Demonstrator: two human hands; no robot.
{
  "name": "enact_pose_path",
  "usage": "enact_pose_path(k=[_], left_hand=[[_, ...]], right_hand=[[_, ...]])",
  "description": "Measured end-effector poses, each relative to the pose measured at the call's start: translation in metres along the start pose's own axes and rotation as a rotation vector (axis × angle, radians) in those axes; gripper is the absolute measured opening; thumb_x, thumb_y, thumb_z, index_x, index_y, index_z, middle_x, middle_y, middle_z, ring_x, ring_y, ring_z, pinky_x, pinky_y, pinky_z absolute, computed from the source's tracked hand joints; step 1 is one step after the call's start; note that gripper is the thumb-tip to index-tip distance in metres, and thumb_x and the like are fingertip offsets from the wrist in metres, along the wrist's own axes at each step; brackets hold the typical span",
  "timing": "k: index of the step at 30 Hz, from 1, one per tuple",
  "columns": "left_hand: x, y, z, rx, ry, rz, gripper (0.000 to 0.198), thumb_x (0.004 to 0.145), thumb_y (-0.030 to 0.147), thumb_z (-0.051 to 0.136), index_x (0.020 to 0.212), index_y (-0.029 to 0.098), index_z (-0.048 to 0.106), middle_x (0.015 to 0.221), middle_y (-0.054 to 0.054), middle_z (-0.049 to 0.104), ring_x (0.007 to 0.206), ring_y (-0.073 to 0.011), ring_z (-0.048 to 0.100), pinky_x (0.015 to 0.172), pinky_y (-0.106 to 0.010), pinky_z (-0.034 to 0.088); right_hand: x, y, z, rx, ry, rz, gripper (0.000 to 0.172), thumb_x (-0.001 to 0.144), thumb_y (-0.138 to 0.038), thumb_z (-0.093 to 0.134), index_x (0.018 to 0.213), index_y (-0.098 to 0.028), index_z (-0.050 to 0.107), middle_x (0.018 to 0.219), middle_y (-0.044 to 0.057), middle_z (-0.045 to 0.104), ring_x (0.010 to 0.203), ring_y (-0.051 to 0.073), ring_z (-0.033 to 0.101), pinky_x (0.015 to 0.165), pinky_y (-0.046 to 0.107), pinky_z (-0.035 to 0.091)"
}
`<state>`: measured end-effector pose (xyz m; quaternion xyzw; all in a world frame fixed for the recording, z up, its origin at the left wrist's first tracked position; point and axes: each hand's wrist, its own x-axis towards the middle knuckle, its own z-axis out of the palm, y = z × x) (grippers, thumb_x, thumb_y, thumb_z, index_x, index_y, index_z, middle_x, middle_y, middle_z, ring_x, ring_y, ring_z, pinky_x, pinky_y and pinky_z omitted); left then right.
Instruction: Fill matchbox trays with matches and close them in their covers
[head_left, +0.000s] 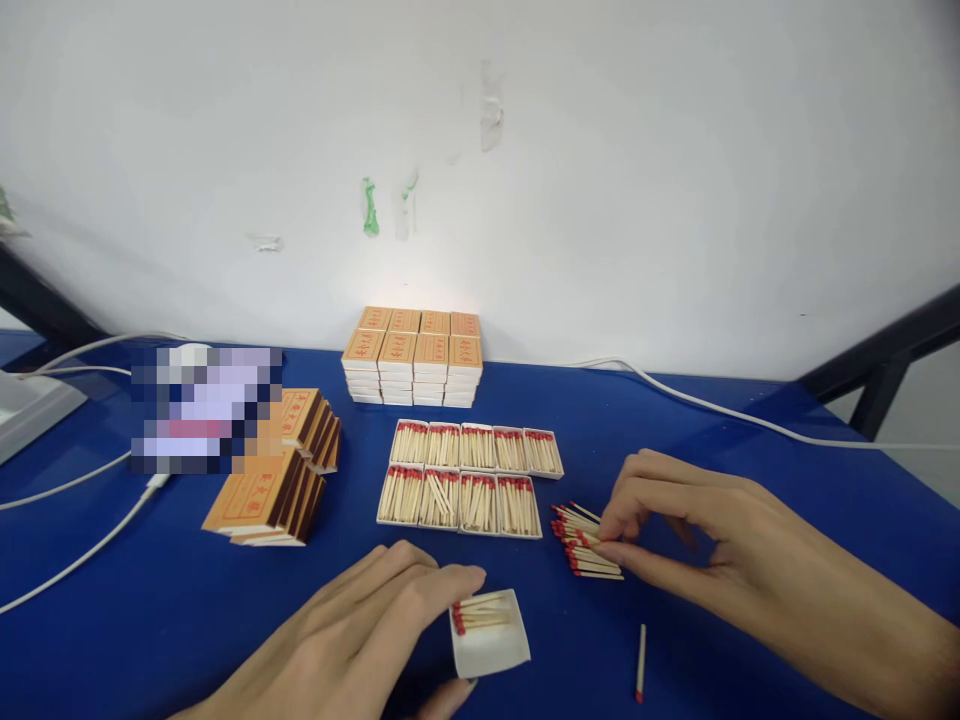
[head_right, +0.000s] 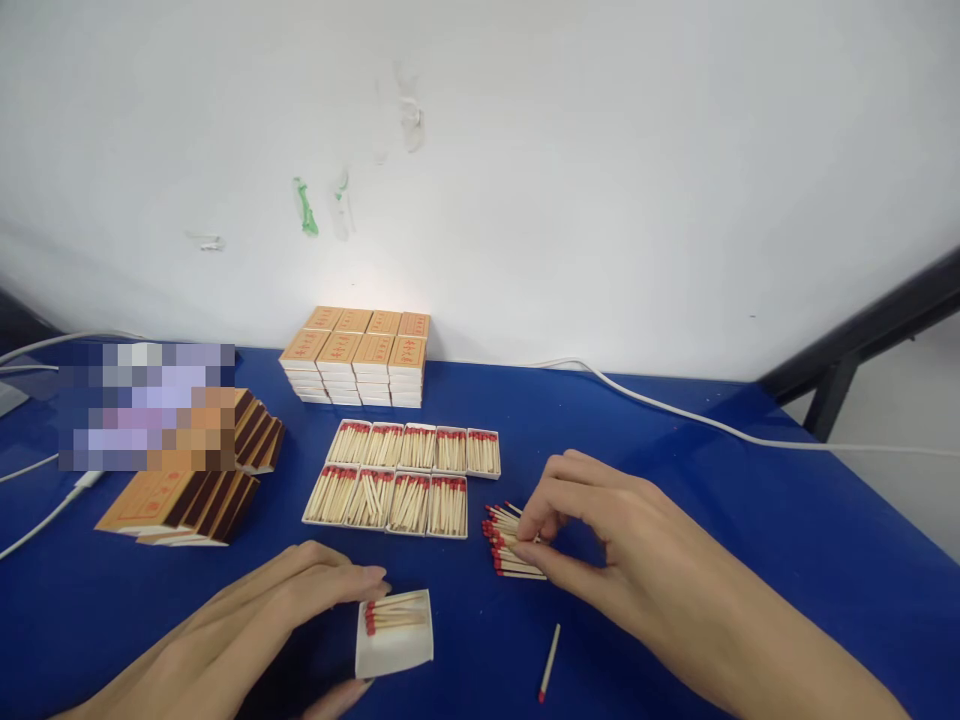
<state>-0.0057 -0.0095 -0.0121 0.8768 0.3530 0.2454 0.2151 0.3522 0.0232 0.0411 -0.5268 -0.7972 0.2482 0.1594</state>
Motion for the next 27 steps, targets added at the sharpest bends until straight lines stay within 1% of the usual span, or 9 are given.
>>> enact_pose_path(k=[4,6,8,10,14,16,21,24,27], left_hand=[[0.003,0.000,0.003,-0.045,0.005,-0.024,0.073,0.099,0.010,0.078,0.160,0.037,0.051,0.132,-0.001,0.081,0.115,-0.0215,0.086,0.105,-0.031,0.073],[0.003,0.000,0.004,-0.063,0.017,-0.028,0.073,0.099,0.009,0.077,0.161,0.038,0.051,0.130,0.000,0.080,0.114,-0.0206,0.086,0.105,-0.030,0.073],[0.002,0.000,0.006,-0.070,0.025,-0.033,0.072,0.101,0.009,0.074,0.162,0.038,0.049,0.131,0.000,0.080,0.116,-0.0197,0.086,0.107,-0.029,0.071],[0.000,0.000,0.006,-0.075,0.024,-0.050,0.070,0.101,0.011,0.074,0.161,0.038,0.049,0.132,0.000,0.080,0.118,-0.0199,0.085,0.108,-0.030,0.071],[0.000,0.000,0.005,-0.086,0.018,-0.069,0.071,0.101,0.012,0.075,0.161,0.039,0.049,0.134,0.001,0.079,0.120,-0.0203,0.085,0.107,-0.032,0.072],[0.001,0.001,0.005,-0.095,0.010,-0.066,0.072,0.101,0.009,0.072,0.162,0.039,0.048,0.134,0.001,0.079,0.120,-0.0193,0.084,0.107,-0.030,0.072],[0.000,0.001,0.006,-0.097,0.004,-0.072,0.070,0.101,0.011,0.074,0.160,0.038,0.049,0.132,0.000,0.080,0.117,-0.0209,0.085,0.105,-0.031,0.073],[0.000,0.002,0.007,-0.094,0.027,-0.060,0.070,0.101,0.010,0.073,0.161,0.037,0.048,0.132,0.000,0.079,0.117,-0.0198,0.085,0.106,-0.030,0.072],[0.001,0.002,0.008,-0.094,0.010,-0.066,0.068,0.103,0.011,0.072,0.161,0.037,0.048,0.132,0.001,0.079,0.117,-0.0180,0.085,0.107,-0.028,0.071]], right_hand=[[0.001,-0.024,0.011,0.064,0.054,-0.082,0.023,0.115,-0.046,0.071,0.102,-0.030,0.081,0.103,0.001,0.081,0.084,0.017,0.075,0.070,0.028,0.060],[0.001,-0.038,0.023,0.082,0.064,-0.200,0.014,0.115,-0.032,0.071,0.103,-0.028,0.078,0.099,-0.001,0.081,0.086,0.016,0.077,0.076,0.027,0.062],[0.001,-0.048,0.039,0.058,0.094,-0.353,0.011,0.114,-0.020,0.069,0.108,-0.026,0.076,0.097,-0.001,0.082,0.088,0.016,0.077,0.083,0.028,0.063],[0.001,-0.052,0.053,-0.013,0.135,-0.440,0.016,0.116,-0.016,0.063,0.113,-0.023,0.077,0.098,0.001,0.083,0.090,0.018,0.077,0.088,0.032,0.062],[0.001,-0.046,0.071,-0.107,0.123,-0.546,0.021,0.120,-0.018,0.058,0.112,-0.020,0.078,0.095,0.004,0.079,0.085,0.019,0.072,0.078,0.033,0.058],[0.003,-0.043,0.074,-0.123,0.106,-0.558,0.021,0.120,-0.018,0.059,0.111,-0.020,0.077,0.098,0.004,0.079,0.086,0.019,0.071,0.076,0.033,0.057],[0.006,-0.044,0.074,-0.058,0.094,-0.524,0.020,0.120,-0.025,0.062,0.110,-0.021,0.079,0.098,0.004,0.080,0.091,0.019,0.073,0.085,0.033,0.059],[0.006,-0.046,0.075,0.008,0.069,-0.507,0.020,0.120,-0.022,0.061,0.112,-0.022,0.080,0.101,0.004,0.082,0.093,0.019,0.075,0.087,0.032,0.060],[0.006,-0.047,0.077,0.078,0.067,-0.500,0.019,0.119,-0.018,0.062,0.112,-0.021,0.080,0.101,0.005,0.083,0.095,0.019,0.076,0.089,0.032,0.061]])
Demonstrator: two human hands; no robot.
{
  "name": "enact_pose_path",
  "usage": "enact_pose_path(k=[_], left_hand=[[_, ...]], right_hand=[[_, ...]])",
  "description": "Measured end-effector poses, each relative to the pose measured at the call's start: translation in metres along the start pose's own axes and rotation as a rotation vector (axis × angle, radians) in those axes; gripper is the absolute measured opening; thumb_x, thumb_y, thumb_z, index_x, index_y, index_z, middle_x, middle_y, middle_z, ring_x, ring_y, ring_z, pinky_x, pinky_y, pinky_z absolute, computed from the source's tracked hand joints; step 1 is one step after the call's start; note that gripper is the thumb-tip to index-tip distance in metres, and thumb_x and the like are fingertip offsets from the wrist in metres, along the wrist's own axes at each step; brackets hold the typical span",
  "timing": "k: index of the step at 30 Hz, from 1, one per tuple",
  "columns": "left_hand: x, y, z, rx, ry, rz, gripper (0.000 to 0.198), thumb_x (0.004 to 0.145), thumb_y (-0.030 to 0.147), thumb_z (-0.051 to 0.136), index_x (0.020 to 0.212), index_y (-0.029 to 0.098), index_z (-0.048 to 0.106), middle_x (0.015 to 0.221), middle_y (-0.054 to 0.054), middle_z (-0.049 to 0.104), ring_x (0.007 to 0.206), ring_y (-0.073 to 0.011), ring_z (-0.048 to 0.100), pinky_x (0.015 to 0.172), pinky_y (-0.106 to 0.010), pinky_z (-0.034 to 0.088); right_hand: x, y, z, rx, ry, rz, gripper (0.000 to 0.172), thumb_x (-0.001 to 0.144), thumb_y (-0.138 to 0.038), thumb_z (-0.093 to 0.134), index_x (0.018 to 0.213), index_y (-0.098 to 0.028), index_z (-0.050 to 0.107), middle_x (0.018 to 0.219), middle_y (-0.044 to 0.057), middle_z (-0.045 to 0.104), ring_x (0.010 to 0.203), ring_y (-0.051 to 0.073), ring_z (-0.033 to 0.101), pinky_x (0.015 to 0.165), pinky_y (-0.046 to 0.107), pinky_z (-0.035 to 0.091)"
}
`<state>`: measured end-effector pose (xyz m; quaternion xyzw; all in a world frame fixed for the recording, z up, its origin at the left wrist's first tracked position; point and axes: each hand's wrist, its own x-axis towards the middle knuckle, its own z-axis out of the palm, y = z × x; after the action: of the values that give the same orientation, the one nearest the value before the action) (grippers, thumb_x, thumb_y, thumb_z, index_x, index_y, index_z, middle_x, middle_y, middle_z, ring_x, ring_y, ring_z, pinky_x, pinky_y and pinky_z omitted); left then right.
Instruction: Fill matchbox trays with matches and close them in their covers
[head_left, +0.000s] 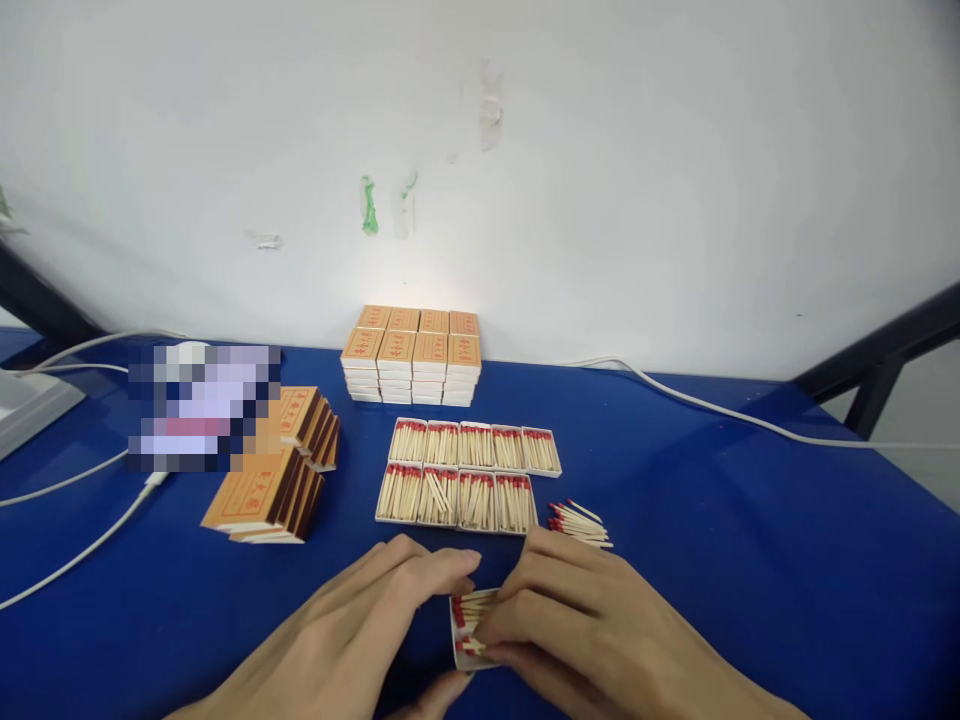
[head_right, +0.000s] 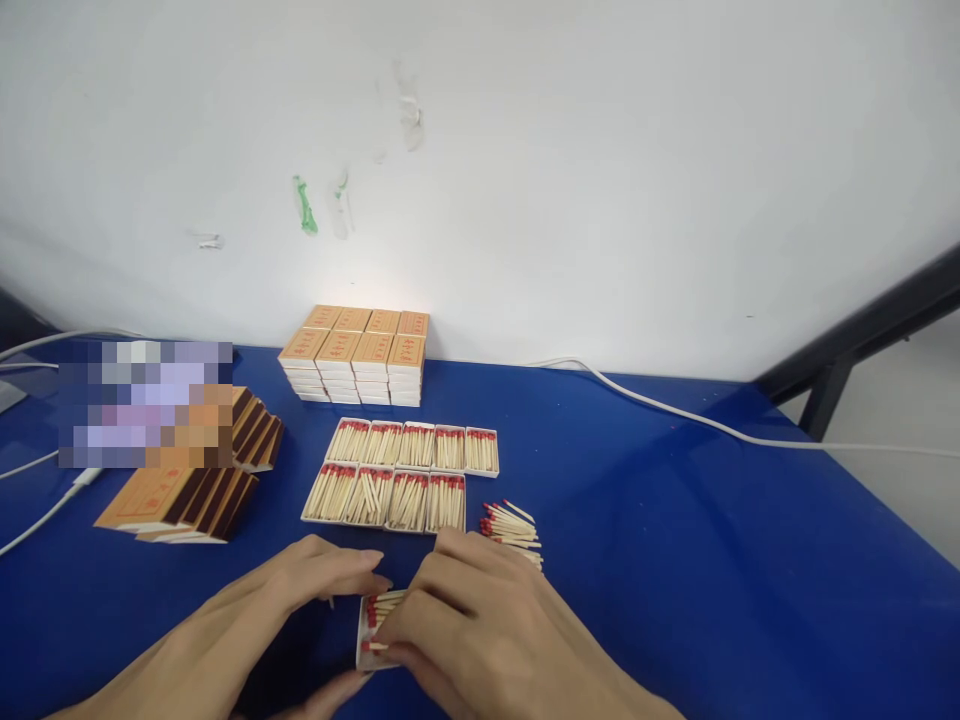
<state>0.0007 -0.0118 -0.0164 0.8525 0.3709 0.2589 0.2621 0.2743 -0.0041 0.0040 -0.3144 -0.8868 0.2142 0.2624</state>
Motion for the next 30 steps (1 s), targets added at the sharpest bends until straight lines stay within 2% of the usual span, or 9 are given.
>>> enact_pose_path(k=[5,7,11,15,19,24,27,30], left_hand=[[0.000,-0.002,0.000,-0.022,0.028,0.020,0.070,0.102,0.012,0.076,0.161,0.037,0.049,0.130,0.000,0.080,0.116,-0.0202,0.086,0.103,-0.030,0.073],[0.001,-0.003,-0.001,-0.019,0.045,0.047,0.070,0.101,0.011,0.076,0.161,0.035,0.048,0.129,-0.001,0.080,0.117,-0.0211,0.086,0.105,-0.031,0.072],[0.003,-0.005,0.000,0.002,0.071,0.062,0.067,0.101,0.011,0.072,0.161,0.032,0.049,0.128,-0.003,0.079,0.117,-0.0212,0.086,0.106,-0.031,0.072],[0.002,-0.006,0.001,0.004,0.053,0.039,0.069,0.101,0.010,0.072,0.161,0.034,0.048,0.131,-0.001,0.079,0.121,-0.0198,0.085,0.108,-0.030,0.070],[0.002,-0.005,0.000,-0.002,0.043,0.045,0.072,0.099,0.009,0.072,0.162,0.035,0.047,0.132,-0.001,0.081,0.120,-0.0210,0.085,0.109,-0.032,0.071],[0.001,-0.005,-0.005,-0.018,0.013,0.047,0.075,0.099,0.007,0.072,0.163,0.036,0.046,0.133,0.000,0.080,0.119,-0.0197,0.085,0.107,-0.030,0.071],[0.000,-0.004,-0.007,-0.026,-0.011,0.030,0.079,0.098,0.006,0.074,0.164,0.037,0.045,0.134,0.001,0.080,0.121,-0.0188,0.085,0.108,-0.029,0.071],[0.000,-0.004,-0.007,-0.012,-0.009,0.022,0.075,0.099,0.009,0.075,0.162,0.038,0.046,0.135,0.001,0.080,0.123,-0.0189,0.084,0.109,-0.029,0.070]], right_hand=[[0.001,0.002,-0.012,0.080,0.090,0.064,0.008,0.113,-0.018,0.074,0.113,-0.023,0.080,0.102,0.001,0.083,0.090,0.015,0.074,0.088,0.029,0.060],[0.001,0.004,-0.018,0.151,0.032,0.152,0.004,0.108,-0.022,0.083,0.109,-0.026,0.082,0.104,-0.001,0.081,0.092,0.014,0.075,0.088,0.026,0.060],[0.002,0.008,-0.018,0.238,-0.091,0.279,0.011,0.100,-0.024,0.093,0.100,-0.027,0.083,0.102,-0.003,0.077,0.087,0.011,0.073,0.080,0.021,0.058],[0.004,0.005,-0.018,0.263,-0.047,0.311,0.011,0.103,-0.032,0.091,0.098,-0.027,0.082,0.098,-0.003,0.076,0.080,0.012,0.068,0.075,0.023,0.057],[0.000,0.002,-0.044,0.268,-0.012,0.373,0.014,0.108,-0.043,0.084,0.100,-0.032,0.086,0.097,-0.002,0.078,0.077,0.012,0.069,0.066,0.024,0.053],[-0.028,0.015,-0.083,0.124,0.037,0.452,0.010,0.104,-0.047,0.087,0.102,-0.038,0.089,0.098,0.000,0.079,0.074,0.015,0.071,0.062,0.027,0.055],[-0.055,0.022,-0.092,0.051,-0.078,0.451,0.008,0.108,-0.041,0.082,0.107,-0.040,0.090,0.101,0.002,0.080,0.076,0.016,0.075,0.066,0.027,0.061],[-0.077,0.026,-0.090,0.058,-0.188,0.450,0.010,0.104,-0.035,0.085,0.111,-0.041,0.090,0.099,0.002,0.078,0.075,0.017,0.077,0.068,0.027,0.064]])
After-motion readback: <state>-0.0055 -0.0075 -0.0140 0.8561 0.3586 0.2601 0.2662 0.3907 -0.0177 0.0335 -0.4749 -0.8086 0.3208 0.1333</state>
